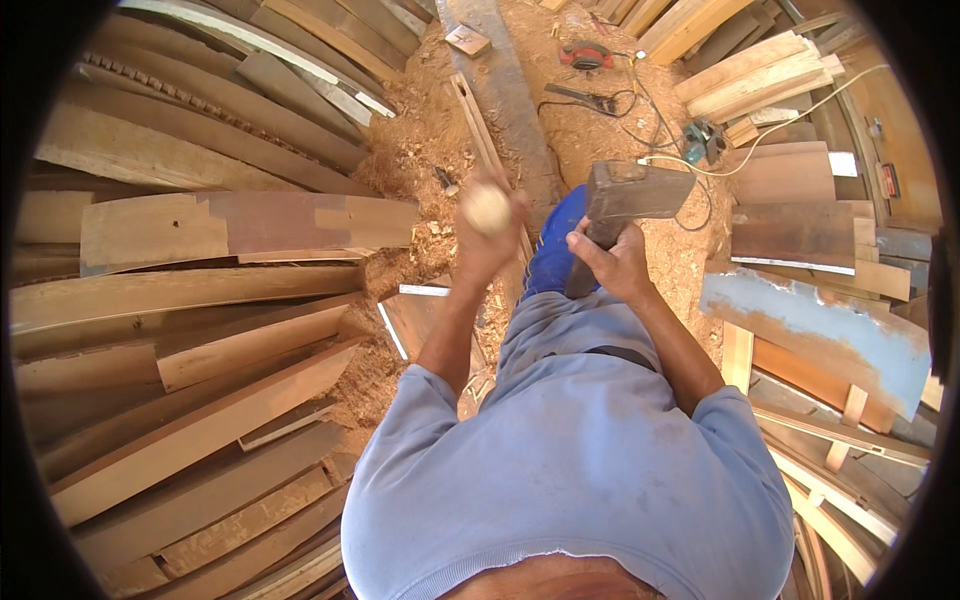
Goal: The person uses a wooden mallet and a metal chisel to carve and shape a long wooden plank. They repeatedly strike the chisel to remove wood shavings, occasionally pausing to reposition the plank or clear debris from the work surface.
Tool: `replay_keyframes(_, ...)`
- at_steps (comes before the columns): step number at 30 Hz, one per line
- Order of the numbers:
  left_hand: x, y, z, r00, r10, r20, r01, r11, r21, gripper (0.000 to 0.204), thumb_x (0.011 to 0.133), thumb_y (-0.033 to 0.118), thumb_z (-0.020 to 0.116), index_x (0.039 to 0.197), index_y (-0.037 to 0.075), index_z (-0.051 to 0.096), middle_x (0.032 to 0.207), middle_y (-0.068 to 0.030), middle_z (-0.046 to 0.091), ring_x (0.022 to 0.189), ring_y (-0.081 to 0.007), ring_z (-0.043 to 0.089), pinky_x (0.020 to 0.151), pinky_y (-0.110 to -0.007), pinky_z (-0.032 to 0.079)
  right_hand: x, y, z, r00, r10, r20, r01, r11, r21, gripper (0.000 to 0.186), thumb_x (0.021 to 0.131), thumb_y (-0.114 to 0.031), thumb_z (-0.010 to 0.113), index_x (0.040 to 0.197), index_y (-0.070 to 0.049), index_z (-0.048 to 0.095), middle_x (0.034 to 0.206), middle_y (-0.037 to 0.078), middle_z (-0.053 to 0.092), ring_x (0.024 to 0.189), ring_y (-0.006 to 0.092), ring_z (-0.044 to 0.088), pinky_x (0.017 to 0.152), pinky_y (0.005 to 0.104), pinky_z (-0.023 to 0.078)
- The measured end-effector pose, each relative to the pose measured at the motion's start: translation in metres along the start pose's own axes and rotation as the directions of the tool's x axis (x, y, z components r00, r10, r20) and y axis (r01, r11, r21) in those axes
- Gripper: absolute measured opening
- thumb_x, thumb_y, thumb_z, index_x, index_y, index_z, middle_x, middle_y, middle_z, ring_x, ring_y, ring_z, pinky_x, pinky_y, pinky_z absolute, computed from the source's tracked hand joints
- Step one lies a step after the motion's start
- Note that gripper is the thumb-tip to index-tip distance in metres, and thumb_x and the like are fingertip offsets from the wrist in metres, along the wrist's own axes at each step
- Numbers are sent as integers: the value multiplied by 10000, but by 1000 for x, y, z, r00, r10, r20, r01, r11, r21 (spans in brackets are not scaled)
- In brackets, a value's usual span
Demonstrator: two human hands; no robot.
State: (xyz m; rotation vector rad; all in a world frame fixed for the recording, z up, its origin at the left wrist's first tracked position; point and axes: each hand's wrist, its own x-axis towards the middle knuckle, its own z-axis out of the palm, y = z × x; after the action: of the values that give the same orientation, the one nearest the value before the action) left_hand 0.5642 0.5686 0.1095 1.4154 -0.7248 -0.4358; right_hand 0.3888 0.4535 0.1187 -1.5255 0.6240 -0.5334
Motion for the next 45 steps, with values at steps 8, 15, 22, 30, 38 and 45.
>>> replay_keyframes(8,88,-13,-42,988,139,65,-149,968,202,266,905,87,784,1076,34,588,848,-1,583,759,-89,579,656,-259,487,-4,-19,1,998,-22,-65,22,1000,11,192,882,-182,797,886,-22,690,757,12,663,700,112,593,663,291,490)
replay_keyframes(15,84,-42,-27,993,82,-90,-74,993,93,259,899,91,774,880,91,516,753,33,509,680,-76,492,614,-270,432,5,-109,-22,940,-294,-175,276,953,-123,94,909,-44,741,891,1,661,752,49,673,694,113,642,630,279,515)
replay_keyframes(22,86,-41,-28,992,56,-112,-48,997,66,228,887,68,762,868,78,535,757,24,510,695,-86,499,629,-275,436,6,-123,-26,844,-457,-280,460,886,-59,82,925,3,703,895,37,635,787,104,663,710,159,654,653,306,536)
replay_keyframes(30,84,-48,-31,998,63,-6,-62,992,114,209,865,60,770,841,75,563,757,0,559,686,-112,528,628,-306,470,10,-135,-24,848,-483,-221,474,875,-92,82,919,8,709,922,47,637,784,106,659,699,162,649,652,309,543)
replay_keyframes(38,52,-59,3,906,195,375,-278,944,179,229,796,83,768,995,33,666,805,-80,685,783,-201,694,707,-350,550,36,-113,-9,765,-637,94,565,594,-573,179,904,-80,718,996,60,655,874,156,715,747,223,690,707,356,554)
replay_keyframes(45,72,-78,2,962,125,243,-193,941,278,169,852,107,767,980,66,665,799,-85,673,758,-195,669,717,-337,547,68,-103,-20,971,-185,151,236,640,-732,351,875,-235,735,1141,-10,697,946,213,746,858,361,724,811,469,552)
